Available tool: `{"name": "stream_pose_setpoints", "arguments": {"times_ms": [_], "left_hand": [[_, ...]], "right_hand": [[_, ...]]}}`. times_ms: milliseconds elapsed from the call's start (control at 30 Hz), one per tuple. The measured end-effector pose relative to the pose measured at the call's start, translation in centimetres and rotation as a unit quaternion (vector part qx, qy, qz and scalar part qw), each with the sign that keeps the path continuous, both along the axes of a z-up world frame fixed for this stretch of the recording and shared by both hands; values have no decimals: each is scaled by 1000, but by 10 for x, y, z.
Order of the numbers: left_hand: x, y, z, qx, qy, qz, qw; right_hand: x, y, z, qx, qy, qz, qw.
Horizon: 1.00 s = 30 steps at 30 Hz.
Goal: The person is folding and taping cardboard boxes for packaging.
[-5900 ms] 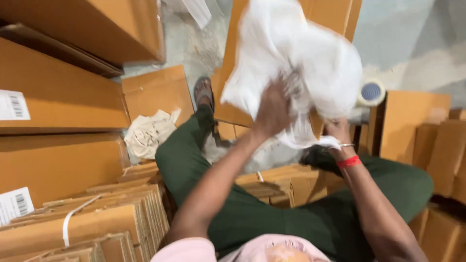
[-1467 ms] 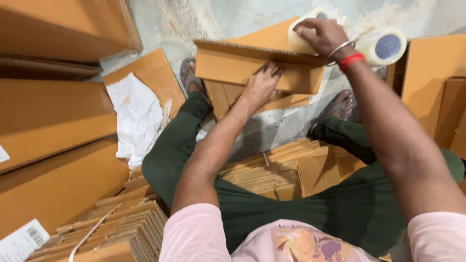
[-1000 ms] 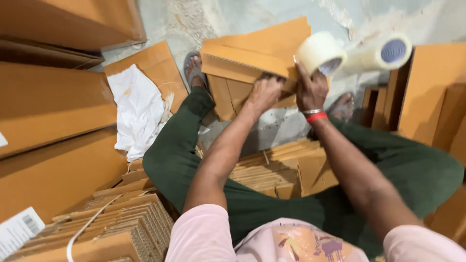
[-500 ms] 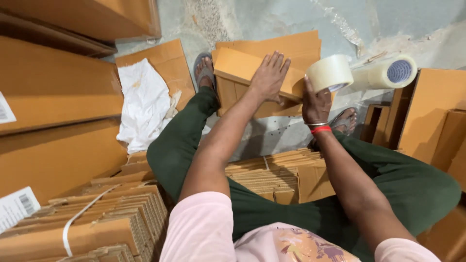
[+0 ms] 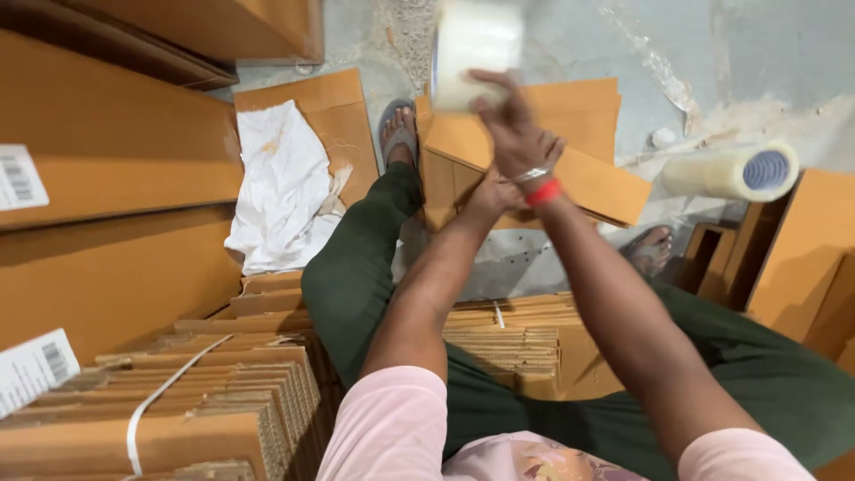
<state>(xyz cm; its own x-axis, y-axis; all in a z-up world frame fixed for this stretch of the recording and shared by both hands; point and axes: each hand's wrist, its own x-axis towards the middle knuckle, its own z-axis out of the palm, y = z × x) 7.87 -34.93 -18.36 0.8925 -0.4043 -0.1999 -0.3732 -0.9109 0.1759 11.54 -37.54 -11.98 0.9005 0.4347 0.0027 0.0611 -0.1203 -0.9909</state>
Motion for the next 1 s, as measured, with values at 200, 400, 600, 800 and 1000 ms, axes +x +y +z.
{"name": "stream_pose_setpoints", "arguments": {"times_ms": [200,400,600,800,1000], "left_hand": [[-24,-1,-3,-84,58,68,992],[-4,1,-53,-10,-76,-8,997],[-9,3,-5,-61,-125,-2,990],[-7,-1,-9,-14,-129,-18,991],[-27,-28,15,-23,-64,55,996]], "right_hand": [[34,2,-24,32,96,143,985],[15,-148,82,23,13,-198,980],[-44,-277,-63,-182,12,-409,894],[-39,-308,-109,30,108,-442,890],[-38,-247,-12,-110,-53,-290,949]]}}
